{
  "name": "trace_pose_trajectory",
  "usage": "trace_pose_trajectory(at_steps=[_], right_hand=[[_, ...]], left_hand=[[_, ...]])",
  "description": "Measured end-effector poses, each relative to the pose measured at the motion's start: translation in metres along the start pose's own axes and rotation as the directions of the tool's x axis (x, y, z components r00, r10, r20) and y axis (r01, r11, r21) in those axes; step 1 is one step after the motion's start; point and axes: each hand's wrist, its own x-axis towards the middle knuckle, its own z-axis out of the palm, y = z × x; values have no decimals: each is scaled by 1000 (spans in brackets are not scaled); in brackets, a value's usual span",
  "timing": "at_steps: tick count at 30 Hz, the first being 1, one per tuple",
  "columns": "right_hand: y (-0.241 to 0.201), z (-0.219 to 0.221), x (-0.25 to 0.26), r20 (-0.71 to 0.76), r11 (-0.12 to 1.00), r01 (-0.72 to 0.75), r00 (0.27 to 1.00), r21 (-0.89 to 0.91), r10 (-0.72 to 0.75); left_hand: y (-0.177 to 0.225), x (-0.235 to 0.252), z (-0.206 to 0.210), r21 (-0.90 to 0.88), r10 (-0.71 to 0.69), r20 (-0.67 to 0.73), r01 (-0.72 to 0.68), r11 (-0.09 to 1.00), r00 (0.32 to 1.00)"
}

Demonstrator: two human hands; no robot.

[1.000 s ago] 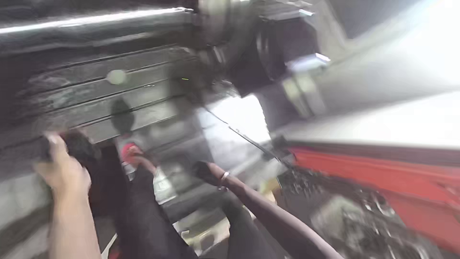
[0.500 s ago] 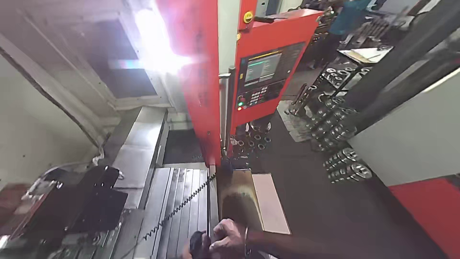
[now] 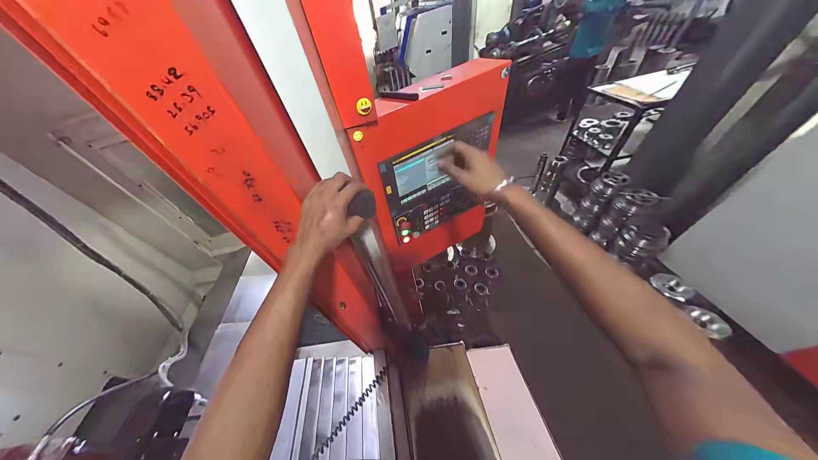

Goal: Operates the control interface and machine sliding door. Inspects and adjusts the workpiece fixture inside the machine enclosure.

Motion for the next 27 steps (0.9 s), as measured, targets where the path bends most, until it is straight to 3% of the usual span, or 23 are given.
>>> trace_pose_trajectory(at_steps=[1, 4, 9, 13, 20, 27], right_hand=[[6, -20, 32, -23, 998, 19, 1000, -61, -21], [23, -60, 115, -56, 972, 62, 995, -226, -77], [56, -64, 194, 17, 924, -3, 1000, -382, 10], [60, -52, 205, 11, 861, -126, 988, -493, 151], [70, -42, 211, 38, 862, 42, 999, -504, -27], [82, -47, 212, 28, 899, 207, 977, -386, -214]], left_hand=[[-3, 9, 12, 4, -53, 60, 53, 999, 997], [-8, 15, 31, -58, -172, 43, 174, 983, 984], [-10, 17, 32, -75, -186, 30, 188, 979, 982], [-12, 19, 37, -77, -201, -2, 200, 977, 980], [-19, 22, 45, -112, -206, -33, 201, 973, 978], [-20, 21, 46, -123, -195, -57, 186, 975, 979]])
